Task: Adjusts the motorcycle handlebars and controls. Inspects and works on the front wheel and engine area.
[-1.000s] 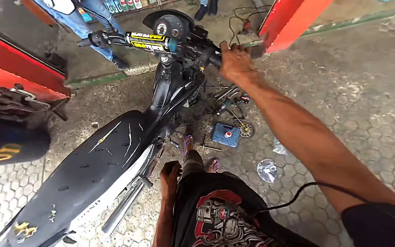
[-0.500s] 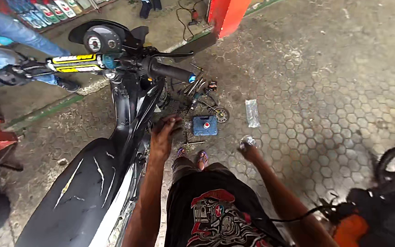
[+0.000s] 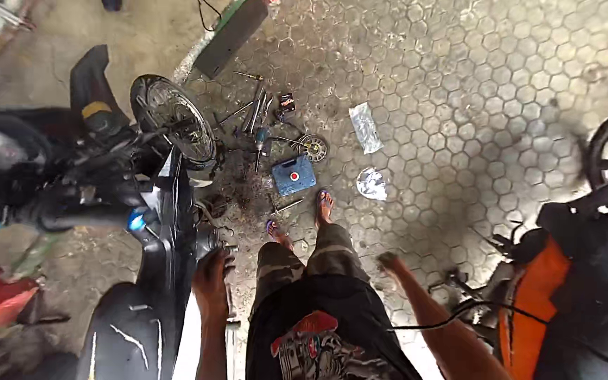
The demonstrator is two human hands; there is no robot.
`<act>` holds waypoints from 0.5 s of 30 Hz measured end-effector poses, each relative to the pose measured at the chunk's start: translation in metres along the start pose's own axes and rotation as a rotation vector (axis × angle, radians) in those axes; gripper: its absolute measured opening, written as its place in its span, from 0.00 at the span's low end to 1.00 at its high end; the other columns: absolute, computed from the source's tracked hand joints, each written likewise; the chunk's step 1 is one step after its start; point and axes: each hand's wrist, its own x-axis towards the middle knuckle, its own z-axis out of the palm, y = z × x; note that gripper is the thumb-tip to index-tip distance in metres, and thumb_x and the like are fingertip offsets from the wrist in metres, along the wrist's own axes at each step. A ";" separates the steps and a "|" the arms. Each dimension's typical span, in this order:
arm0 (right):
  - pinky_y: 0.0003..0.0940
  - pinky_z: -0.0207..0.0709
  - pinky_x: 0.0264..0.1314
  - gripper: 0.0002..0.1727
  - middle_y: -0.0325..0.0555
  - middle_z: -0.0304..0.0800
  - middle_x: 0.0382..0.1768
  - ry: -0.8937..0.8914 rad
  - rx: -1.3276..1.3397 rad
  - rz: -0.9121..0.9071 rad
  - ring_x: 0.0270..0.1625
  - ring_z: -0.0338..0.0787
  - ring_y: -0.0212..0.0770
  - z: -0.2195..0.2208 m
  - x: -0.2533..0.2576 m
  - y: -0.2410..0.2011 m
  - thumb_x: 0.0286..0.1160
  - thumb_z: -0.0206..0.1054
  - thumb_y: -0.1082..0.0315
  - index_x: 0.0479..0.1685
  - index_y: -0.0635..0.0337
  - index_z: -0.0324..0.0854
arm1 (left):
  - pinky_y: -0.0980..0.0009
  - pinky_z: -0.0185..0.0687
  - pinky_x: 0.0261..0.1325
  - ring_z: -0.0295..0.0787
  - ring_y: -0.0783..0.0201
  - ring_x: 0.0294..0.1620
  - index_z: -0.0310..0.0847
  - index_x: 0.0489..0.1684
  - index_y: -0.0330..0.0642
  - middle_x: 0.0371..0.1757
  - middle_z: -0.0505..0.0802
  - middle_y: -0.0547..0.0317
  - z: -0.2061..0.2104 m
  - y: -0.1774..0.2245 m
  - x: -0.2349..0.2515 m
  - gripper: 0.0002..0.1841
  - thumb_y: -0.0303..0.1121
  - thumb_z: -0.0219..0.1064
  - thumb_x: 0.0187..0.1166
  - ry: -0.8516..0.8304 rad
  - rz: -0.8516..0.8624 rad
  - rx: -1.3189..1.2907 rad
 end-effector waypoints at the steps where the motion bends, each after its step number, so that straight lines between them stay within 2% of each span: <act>1: 0.63 0.82 0.66 0.24 0.69 0.89 0.60 0.009 -0.041 -0.109 0.59 0.92 0.64 -0.010 0.015 -0.050 0.89 0.59 0.58 0.70 0.70 0.79 | 0.62 0.95 0.44 0.96 0.58 0.42 0.81 0.63 0.28 0.49 0.95 0.47 -0.002 0.002 0.002 0.16 0.31 0.63 0.86 0.049 0.041 0.058; 4: 0.64 0.79 0.70 0.24 0.67 0.89 0.60 0.009 -0.100 -0.320 0.62 0.90 0.64 -0.020 0.038 -0.188 0.88 0.58 0.57 0.70 0.68 0.79 | 0.63 0.95 0.46 0.95 0.62 0.43 0.81 0.62 0.27 0.49 0.94 0.49 -0.014 0.006 0.006 0.15 0.29 0.62 0.85 0.071 0.069 0.177; 6: 0.61 0.77 0.73 0.24 0.65 0.89 0.61 -0.009 -0.127 -0.390 0.65 0.89 0.61 -0.008 0.054 -0.265 0.88 0.60 0.56 0.70 0.66 0.80 | 0.64 0.95 0.47 0.95 0.62 0.43 0.80 0.62 0.27 0.49 0.94 0.49 -0.012 0.004 0.016 0.15 0.29 0.62 0.84 0.009 0.015 0.252; 7: 0.63 0.74 0.76 0.24 0.66 0.88 0.64 -0.024 -0.140 -0.420 0.68 0.87 0.63 -0.001 0.060 -0.299 0.88 0.61 0.56 0.70 0.66 0.81 | 0.63 0.95 0.45 0.95 0.62 0.42 0.79 0.63 0.27 0.49 0.94 0.48 -0.005 0.000 0.024 0.15 0.28 0.62 0.84 -0.032 -0.029 0.287; 8: 0.66 0.73 0.75 0.23 0.67 0.88 0.63 -0.033 -0.155 -0.449 0.69 0.86 0.65 0.009 0.068 -0.324 0.87 0.63 0.57 0.69 0.65 0.82 | 0.62 0.95 0.44 0.96 0.62 0.41 0.80 0.62 0.28 0.47 0.95 0.49 0.003 -0.008 0.031 0.15 0.29 0.62 0.84 -0.079 -0.072 0.332; 11: 0.74 0.78 0.62 0.19 0.70 0.90 0.55 -0.007 -0.142 -0.536 0.59 0.89 0.71 0.052 0.106 -0.377 0.85 0.65 0.59 0.64 0.64 0.83 | 0.63 0.95 0.45 0.96 0.62 0.38 0.83 0.61 0.31 0.44 0.96 0.52 0.030 -0.055 0.071 0.14 0.30 0.64 0.84 -0.234 -0.136 0.432; 13: 0.72 0.79 0.61 0.18 0.67 0.91 0.52 0.013 -0.137 -0.554 0.57 0.90 0.69 0.081 0.152 -0.416 0.84 0.65 0.60 0.62 0.62 0.84 | 0.63 0.95 0.47 0.96 0.63 0.40 0.85 0.58 0.33 0.44 0.96 0.54 0.062 -0.100 0.135 0.12 0.31 0.65 0.84 -0.276 -0.079 0.478; 15: 0.69 0.79 0.66 0.19 0.65 0.91 0.56 -0.047 -0.174 -0.564 0.61 0.90 0.65 0.118 0.192 -0.429 0.84 0.63 0.59 0.65 0.61 0.83 | 0.59 0.91 0.58 0.94 0.62 0.49 0.84 0.61 0.34 0.50 0.95 0.51 0.096 -0.128 0.217 0.15 0.33 0.63 0.85 -0.288 0.020 0.578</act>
